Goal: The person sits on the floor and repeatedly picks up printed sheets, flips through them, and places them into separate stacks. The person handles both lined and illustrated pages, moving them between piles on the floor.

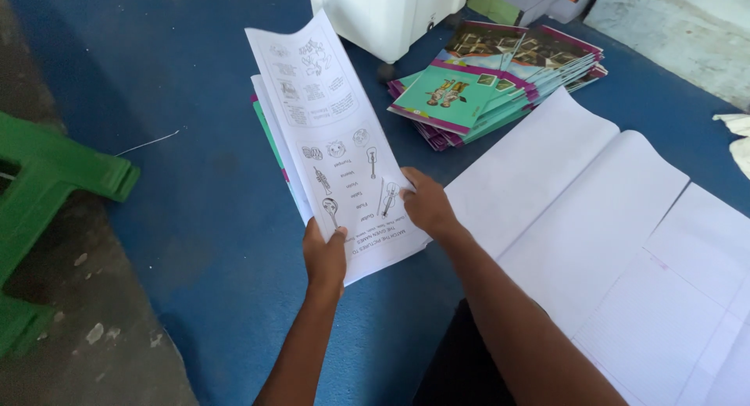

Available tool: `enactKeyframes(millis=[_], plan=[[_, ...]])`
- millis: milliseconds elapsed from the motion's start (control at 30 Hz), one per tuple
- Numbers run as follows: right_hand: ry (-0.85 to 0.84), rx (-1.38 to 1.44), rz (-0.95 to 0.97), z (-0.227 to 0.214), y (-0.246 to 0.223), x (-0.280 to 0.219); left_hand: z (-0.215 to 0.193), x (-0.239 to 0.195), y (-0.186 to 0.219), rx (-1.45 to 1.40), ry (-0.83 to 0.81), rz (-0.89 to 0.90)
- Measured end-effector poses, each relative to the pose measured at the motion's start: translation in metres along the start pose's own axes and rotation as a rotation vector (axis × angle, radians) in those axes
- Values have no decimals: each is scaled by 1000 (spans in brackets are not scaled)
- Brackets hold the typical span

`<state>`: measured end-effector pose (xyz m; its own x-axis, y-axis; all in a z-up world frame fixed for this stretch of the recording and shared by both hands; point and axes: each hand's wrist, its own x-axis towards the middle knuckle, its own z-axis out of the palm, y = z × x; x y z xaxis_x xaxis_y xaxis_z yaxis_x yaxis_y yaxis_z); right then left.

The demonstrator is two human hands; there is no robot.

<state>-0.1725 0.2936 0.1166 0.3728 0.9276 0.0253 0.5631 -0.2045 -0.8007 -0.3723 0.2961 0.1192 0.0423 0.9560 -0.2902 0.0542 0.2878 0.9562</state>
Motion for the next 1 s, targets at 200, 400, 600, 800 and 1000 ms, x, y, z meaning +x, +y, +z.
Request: enactKeyframes(millis=[200,400,600,800,1000], plan=[[-25,-23,38,20,15,13,4,16,-10,44,24,-117],[-92,-144,158,33,13,16,6,27,-24,46,23,-128],[-103,-164,183,35,7,15,7,36,-29,101,8,-136],[-47,-248,118,39,12,17,-3,34,-18,128,-74,-104],[-49,-377,164,44,21,18,-16,22,-11,593,-94,-130]])
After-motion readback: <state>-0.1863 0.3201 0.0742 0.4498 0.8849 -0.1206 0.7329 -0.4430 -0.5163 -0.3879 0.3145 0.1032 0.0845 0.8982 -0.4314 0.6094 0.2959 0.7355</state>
